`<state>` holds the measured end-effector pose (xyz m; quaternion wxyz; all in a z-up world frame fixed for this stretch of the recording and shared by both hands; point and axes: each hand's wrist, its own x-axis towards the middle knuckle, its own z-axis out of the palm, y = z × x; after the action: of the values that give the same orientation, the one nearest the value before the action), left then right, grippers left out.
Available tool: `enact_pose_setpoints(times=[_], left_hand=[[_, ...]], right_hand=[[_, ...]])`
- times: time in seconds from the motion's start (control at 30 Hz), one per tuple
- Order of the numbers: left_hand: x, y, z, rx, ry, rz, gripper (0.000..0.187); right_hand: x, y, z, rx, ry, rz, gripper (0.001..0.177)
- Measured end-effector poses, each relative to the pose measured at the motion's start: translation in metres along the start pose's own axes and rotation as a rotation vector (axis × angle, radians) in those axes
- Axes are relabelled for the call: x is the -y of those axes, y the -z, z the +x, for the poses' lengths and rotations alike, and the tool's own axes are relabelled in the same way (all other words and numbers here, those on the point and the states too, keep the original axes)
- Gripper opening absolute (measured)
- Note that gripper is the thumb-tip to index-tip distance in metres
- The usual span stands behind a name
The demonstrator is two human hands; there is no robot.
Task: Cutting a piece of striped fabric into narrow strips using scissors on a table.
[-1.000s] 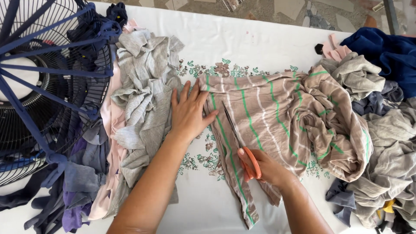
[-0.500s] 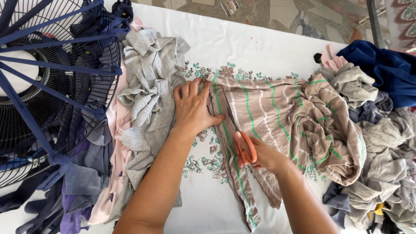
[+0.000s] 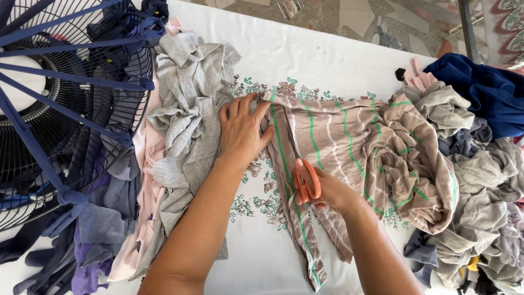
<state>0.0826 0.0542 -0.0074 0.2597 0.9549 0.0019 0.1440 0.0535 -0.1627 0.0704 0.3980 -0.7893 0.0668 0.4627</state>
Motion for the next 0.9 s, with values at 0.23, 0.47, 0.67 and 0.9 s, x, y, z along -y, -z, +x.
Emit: enact_pose_setpoints(times=[0.23, 0.47, 0.67, 0.9], left_hand=[[-0.003, 0.006, 0.001, 0.001, 0.013, -0.028, 0.078], [-0.010, 0.020, 0.002, 0.086, 0.039, -0.045, 0.075], [0.002, -0.014, -0.005, -0.044, -0.053, -0.097, 0.049], [-0.012, 0.007, 0.001, 0.179, 0.083, 0.075, 0.089]], right_hand=[[-0.014, -0.006, 0.023, -0.010, 0.048, 0.199, 0.065], [-0.036, -0.007, 0.008, -0.067, 0.209, 0.055, 0.065], [-0.061, -0.006, -0.020, -0.022, 0.152, 0.061, 0.065], [-0.040, 0.000, -0.017, 0.117, 0.021, 0.095, 0.062]])
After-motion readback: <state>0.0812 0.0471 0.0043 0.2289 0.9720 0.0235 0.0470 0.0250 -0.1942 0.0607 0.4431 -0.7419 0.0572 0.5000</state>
